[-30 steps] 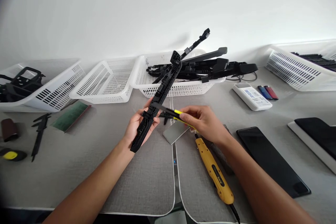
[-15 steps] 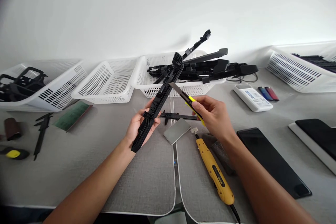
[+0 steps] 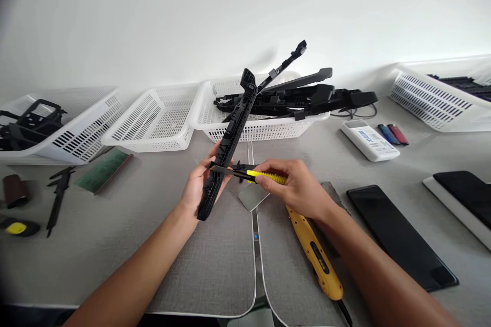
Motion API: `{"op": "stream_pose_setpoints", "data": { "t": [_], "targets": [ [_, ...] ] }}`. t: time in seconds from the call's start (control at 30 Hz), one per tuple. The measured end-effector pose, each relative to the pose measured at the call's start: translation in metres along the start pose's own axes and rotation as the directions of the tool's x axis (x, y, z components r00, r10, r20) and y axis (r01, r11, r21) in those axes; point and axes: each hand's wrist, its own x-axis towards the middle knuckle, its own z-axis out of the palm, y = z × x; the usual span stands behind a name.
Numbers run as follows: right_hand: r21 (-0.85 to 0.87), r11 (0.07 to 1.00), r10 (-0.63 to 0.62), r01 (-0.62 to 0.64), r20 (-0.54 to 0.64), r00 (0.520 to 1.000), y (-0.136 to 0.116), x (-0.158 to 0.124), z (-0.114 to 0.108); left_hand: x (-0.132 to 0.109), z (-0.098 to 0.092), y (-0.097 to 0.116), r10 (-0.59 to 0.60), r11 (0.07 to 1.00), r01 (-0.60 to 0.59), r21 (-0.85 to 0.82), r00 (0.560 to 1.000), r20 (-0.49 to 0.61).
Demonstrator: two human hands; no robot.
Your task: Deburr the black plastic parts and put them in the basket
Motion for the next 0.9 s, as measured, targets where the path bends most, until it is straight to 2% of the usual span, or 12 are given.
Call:
{"op": "stream_pose_setpoints", "data": {
  "t": [0.13, 0.17, 0.33, 0.37, 0.47, 0.53, 0.57, 0.63, 0.7, 0.77, 0.83, 0.9],
  "targets": [
    [0.045, 0.999, 0.004, -0.011, 0.158, 0.987, -0.001, 0.000, -0.001, 0.000, 0.001, 0.000, -0.003, 1.000, 0.003, -0.014, 1.000, 0.003],
    [0.046, 0.999, 0.003, -0.011, 0.166, 0.986, -0.001, 0.000, -0.001, -0.001, 0.001, 0.000, -0.003, 1.000, 0.003, -0.019, 1.000, -0.001],
    [0.095, 0.995, 0.046, -0.043, -0.034, 0.998, 0.003, 0.001, -0.008, -0.001, 0.002, 0.001, -0.006, 0.999, 0.006, -0.039, 1.000, -0.008],
    [0.117, 0.991, 0.062, -0.059, -0.022, 0.998, 0.004, 0.001, -0.009, -0.001, 0.002, 0.000, -0.006, 0.999, 0.006, -0.038, 1.000, -0.002],
    [0.123, 0.988, 0.083, -0.097, 0.118, 0.990, 0.004, 0.002, -0.011, 0.001, -0.001, 0.000, -0.019, 1.000, 0.019, -0.012, 1.000, 0.024],
    [0.111, 0.988, 0.086, -0.103, 0.148, 0.985, 0.005, 0.003, -0.011, 0.002, -0.001, 0.000, -0.020, 1.000, 0.020, -0.006, 1.000, 0.020],
    [0.116, 0.988, 0.089, -0.103, 0.116, 0.989, 0.007, 0.003, -0.012, 0.002, -0.001, 0.000, -0.017, 1.000, 0.018, -0.012, 1.000, 0.015],
    [0.142, 0.984, 0.109, -0.105, -0.023, 0.994, 0.012, 0.005, -0.016, 0.002, 0.000, 0.000, -0.012, 1.000, 0.012, -0.028, 1.000, 0.012],
    [0.188, 0.977, 0.139, -0.100, -0.207, 0.968, 0.018, 0.006, -0.019, 0.001, 0.002, 0.001, -0.013, 0.999, 0.013, -0.037, 1.000, 0.024],
    [0.258, 0.963, 0.167, -0.082, -0.327, 0.930, 0.025, 0.008, -0.021, -0.001, 0.003, 0.003, -0.016, 0.999, 0.017, -0.038, 0.999, 0.029],
    [0.325, 0.943, 0.190, -0.074, -0.340, 0.921, 0.030, 0.010, -0.021, -0.003, 0.003, 0.004, -0.038, 0.999, 0.039, -0.023, 0.999, 0.037],
    [0.360, 0.928, 0.208, -0.094, -0.291, 0.934, 0.033, 0.012, -0.020, -0.005, 0.003, 0.004, -0.062, 0.998, 0.061, 0.013, 0.996, 0.064]
  ]
}}
